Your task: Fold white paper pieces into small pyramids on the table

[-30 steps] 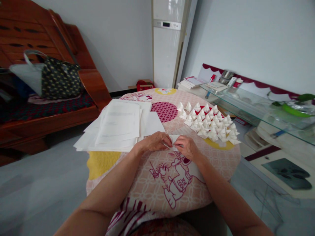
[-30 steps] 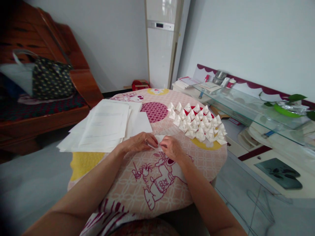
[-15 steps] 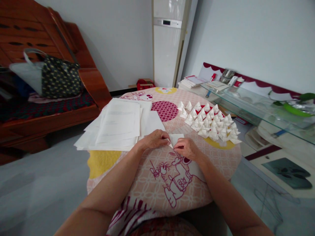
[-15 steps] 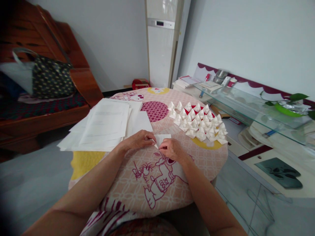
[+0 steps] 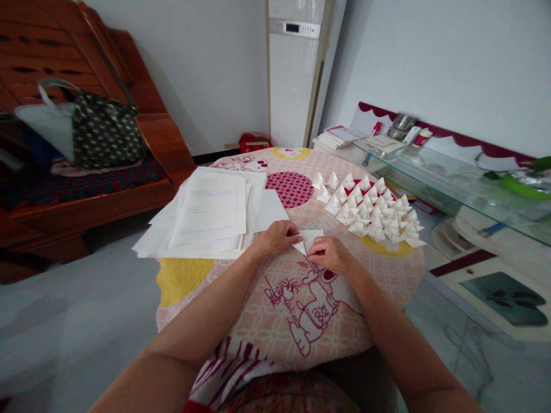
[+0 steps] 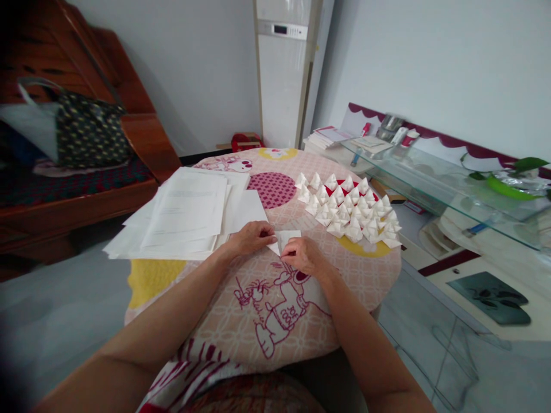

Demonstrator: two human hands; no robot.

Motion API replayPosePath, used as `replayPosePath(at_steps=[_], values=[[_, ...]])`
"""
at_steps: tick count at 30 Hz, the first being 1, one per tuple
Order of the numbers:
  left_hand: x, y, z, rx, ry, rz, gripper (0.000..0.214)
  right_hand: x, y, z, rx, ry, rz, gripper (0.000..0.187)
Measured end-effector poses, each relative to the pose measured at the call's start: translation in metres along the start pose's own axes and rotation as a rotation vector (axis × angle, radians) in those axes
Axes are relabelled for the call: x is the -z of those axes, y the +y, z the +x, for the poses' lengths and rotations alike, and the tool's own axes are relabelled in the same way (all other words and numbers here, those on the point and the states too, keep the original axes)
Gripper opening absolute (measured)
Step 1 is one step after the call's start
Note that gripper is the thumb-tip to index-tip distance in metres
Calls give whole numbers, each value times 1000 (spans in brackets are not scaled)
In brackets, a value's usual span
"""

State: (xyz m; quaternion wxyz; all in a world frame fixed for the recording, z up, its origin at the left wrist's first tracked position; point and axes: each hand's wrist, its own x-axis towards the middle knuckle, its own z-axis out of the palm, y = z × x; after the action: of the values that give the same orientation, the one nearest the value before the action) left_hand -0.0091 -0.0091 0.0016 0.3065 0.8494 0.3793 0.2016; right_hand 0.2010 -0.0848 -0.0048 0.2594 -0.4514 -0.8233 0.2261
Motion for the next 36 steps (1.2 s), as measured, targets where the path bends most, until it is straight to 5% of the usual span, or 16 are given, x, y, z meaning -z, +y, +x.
replayPosePath(at_steps=[6,15,22,30,36], values=[[8,2,-3,-10,-74,9,19,2,0,0,3,-6,21,16],[-5,0,2,15,60,51,16,5,-5,1,-5,-12,45,18],[-4,1,1,67,51,75,14,8,-3,0,-26,-51,61,17],[-5,6,-1,90,70,102,10,1,-1,0,-180,13,65,15],[-5,8,-3,75,69,129,10,7,-4,0,-62,-86,35,18]])
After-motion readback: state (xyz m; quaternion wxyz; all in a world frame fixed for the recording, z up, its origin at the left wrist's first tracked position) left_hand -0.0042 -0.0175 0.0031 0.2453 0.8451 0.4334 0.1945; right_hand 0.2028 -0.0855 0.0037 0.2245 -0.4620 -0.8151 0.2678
